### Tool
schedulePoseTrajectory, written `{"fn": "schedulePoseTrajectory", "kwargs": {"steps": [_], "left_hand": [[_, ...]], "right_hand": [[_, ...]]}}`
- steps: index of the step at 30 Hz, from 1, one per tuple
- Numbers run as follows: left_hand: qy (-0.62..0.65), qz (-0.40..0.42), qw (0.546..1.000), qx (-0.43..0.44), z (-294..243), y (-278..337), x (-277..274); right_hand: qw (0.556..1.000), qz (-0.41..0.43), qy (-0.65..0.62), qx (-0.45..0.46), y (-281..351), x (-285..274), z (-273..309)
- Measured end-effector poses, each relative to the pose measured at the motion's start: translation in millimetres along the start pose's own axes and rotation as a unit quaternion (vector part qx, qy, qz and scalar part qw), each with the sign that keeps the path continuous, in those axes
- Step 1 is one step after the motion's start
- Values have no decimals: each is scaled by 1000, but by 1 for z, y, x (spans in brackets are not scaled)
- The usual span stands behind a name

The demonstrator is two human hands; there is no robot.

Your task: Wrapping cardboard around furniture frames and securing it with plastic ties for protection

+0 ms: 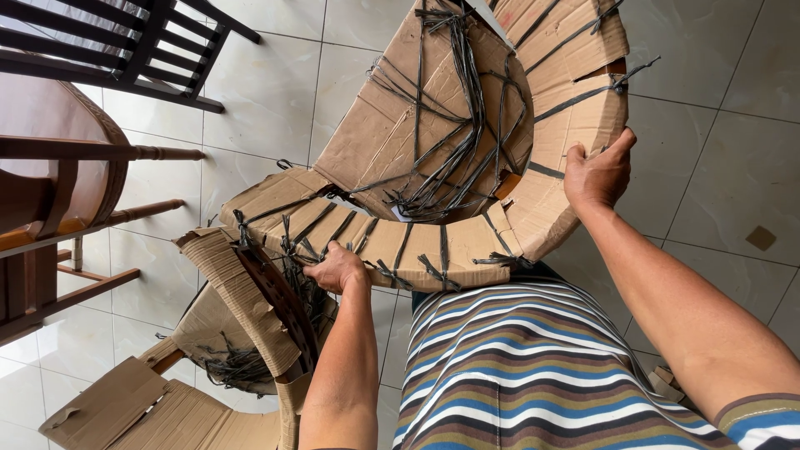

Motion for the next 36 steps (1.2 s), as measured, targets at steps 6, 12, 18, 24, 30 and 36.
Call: {"fn": "schedulePoseTrajectory", "kwargs": {"steps": [6,12,18,24,30,36], "left_hand": [[1,-1,1000,2,6,-6,6],[3,13,1000,-9,1,-1,0],[1,23,1000,-15,2,-1,3],[28,25,999,-11,7,-4,7],[26,9,1000,-1,-5,8,-7],[12,-38,999,17,29,-18,10]], "right_hand": [[1000,4,4,-10,0,-1,-1],[1000,-4,4,-7,1,-2,2],[1000,-13,3,-4,3,-6,12],[998,-21,6,-64,-1,-3,6],[949,-72,-60,-300,21,-65,116],[891,373,-221,-135,15,103,134]]}}
Point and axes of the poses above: each hand's wrist, its own y-axis away from the middle knuckle, its own x-axis out of the palm, z = x × y, the point moved 8 cm from there along -y, towards the middle knuckle, and after that the axes turned 4 degrees about -z, right-handed, at the moved point
